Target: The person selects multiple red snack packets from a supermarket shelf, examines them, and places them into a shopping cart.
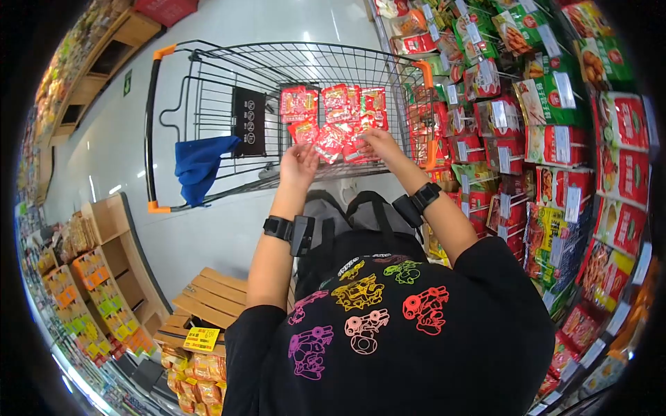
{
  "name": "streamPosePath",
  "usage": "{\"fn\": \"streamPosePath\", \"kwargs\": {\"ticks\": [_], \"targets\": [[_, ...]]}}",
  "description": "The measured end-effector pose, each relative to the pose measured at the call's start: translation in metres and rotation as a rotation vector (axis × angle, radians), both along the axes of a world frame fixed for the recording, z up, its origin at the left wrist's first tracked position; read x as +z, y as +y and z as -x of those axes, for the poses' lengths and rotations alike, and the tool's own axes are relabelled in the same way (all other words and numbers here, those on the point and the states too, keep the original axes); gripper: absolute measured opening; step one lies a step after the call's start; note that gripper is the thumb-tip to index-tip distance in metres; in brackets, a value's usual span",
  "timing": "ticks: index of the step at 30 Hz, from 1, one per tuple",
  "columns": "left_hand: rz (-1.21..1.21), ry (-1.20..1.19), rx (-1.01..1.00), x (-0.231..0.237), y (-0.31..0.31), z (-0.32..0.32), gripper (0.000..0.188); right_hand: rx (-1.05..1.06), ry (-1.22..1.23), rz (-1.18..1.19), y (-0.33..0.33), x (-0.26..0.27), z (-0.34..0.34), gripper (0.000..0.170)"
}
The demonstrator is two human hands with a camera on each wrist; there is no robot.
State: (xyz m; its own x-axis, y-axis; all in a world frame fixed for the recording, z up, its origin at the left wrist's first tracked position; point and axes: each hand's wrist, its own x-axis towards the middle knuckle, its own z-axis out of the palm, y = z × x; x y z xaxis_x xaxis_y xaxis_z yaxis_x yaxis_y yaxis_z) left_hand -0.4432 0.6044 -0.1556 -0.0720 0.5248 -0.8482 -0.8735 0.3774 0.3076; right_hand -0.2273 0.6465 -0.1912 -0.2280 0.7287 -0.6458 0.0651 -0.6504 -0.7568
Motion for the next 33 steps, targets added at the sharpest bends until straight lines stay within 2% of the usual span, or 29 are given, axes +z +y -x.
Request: {"fn": "streamPosePath", "kwargs": {"ticks": [2,5,8,10,12,13,15,16,17,18,19,21,22,25,30,32,33], "targets": [[0.169,-0.002,0.062,-0.034,0.012,0.011,0.022,-0.006,-0.014,0.098,0.014,-0.016,-0.001,0.017],[0.298,0.077,-0.112,-0.086,0.027,0.026,0.021,-0.041,-0.037,0.217,0.027,-0.042,-0.002,0.016],[0.333,0.219,-0.639,-0.130,0.040,0.031,0.021,-0.095,-0.100,0.270,0.042,-0.090,-0.008,0.013],[0.340,0.413,-0.926,-0.140,0.053,0.022,0.029,-0.099,-0.195,0.281,0.050,-0.118,-0.008,0.011],[0.261,0.317,-1.008,-0.136,0.068,0.015,0.031,-0.144,-0.226,0.270,0.044,-0.154,-0.011,0.012],[0.305,0.358,-1.042,-0.153,0.072,0.012,0.028,-0.187,-0.248,0.280,0.046,-0.173,-0.010,0.014],[0.309,0.294,-1.171,-0.212,0.064,0.011,0.027,-0.217,-0.345,0.302,0.042,-0.213,-0.014,0.022],[0.311,0.264,-1.240,-0.242,0.058,0.012,0.027,-0.141,-0.548,0.284,0.041,-0.222,-0.012,0.024],[0.347,0.154,-1.220,-0.265,0.053,0.013,0.026,-0.059,-0.746,0.262,0.043,-0.227,-0.009,0.028],[0.344,0.167,-1.201,-0.267,0.051,0.009,0.027,0.034,-0.941,0.239,0.045,-0.227,-0.004,0.031],[0.337,0.179,-1.174,-0.261,0.056,-0.002,0.027,0.027,-0.970,0.310,0.051,-0.226,0.000,0.036],[0.305,0.165,-1.124,-0.240,0.065,-0.019,0.030,0.084,-1.115,0.177,0.044,-0.239,0.014,0.037],[0.319,0.128,-1.100,-0.250,0.059,-0.021,0.031,0.121,-1.183,0.107,0.043,-0.237,0.021,0.038],[0.383,0.025,-1.004,-0.296,0.027,-0.025,0.033,0.251,-1.187,0.111,0.045,-0.212,0.034,0.047],[0.401,0.134,-1.054,-0.304,0.025,-0.038,0.031,0.351,-1.205,0.245,0.055,-0.202,0.045,0.057],[0.350,0.198,-1.085,-0.313,0.026,-0.045,0.030,0.334,-1.195,0.257,0.054,-0.205,0.046,0.047],[0.336,0.171,-1.063,-0.310,0.030,-0.044,0.064,0.337,-1.154,0.252,0.055,-0.204,0.045,0.043]]}}
